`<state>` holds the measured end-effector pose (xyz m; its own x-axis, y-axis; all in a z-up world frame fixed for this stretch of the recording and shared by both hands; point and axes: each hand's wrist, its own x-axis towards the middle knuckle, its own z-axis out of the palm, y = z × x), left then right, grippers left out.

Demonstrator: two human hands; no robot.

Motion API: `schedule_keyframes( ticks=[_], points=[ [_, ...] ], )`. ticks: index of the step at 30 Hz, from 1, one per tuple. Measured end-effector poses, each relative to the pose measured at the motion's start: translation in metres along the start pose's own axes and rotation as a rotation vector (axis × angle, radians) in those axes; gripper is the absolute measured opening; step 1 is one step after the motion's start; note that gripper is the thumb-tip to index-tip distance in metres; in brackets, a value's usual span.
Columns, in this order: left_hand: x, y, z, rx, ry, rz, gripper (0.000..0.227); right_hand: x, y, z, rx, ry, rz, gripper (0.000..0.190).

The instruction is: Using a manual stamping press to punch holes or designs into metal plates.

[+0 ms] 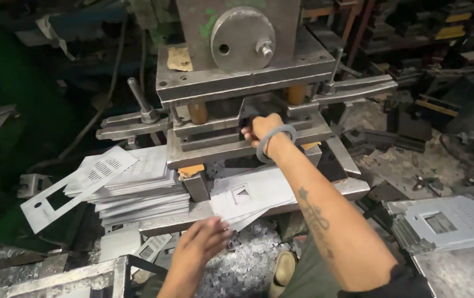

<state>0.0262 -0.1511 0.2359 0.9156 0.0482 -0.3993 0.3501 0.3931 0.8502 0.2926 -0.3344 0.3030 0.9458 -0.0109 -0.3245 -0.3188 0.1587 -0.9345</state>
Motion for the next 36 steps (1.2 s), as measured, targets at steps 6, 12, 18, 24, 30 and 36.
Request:
schedule_keyframes(
  ticks=[6,12,18,24,30,36],
  points=[
    [0.074,-0.149,-0.233,-0.152,-0.001,0.013,0.047,0.003,-0.007,-0.007,0.287,-0.033,0.114,0.024],
    [0.136,-0.201,-0.447,-0.728,-0.500,-0.011,0.029,0.005,-0.004,0.001,0.232,-0.066,0.099,0.018],
    [0.000,-0.013,-0.241,-0.350,0.633,0.354,0.069,-0.005,-0.011,0.000,0.171,-0.037,0.093,0.017],
    [-0.011,0.094,-0.174,-0.245,0.640,0.473,0.079,-0.002,-0.006,-0.001,0.191,-0.059,0.104,0.015],
    [0.025,0.096,-0.257,-0.233,0.533,0.481,0.036,0.017,0.007,-0.003,0.176,-0.072,0.068,0.016],
    [-0.003,0.114,-0.223,-0.040,0.701,0.342,0.035,0.005,-0.002,-0.001,0.150,-0.055,0.052,0.017]
  ],
)
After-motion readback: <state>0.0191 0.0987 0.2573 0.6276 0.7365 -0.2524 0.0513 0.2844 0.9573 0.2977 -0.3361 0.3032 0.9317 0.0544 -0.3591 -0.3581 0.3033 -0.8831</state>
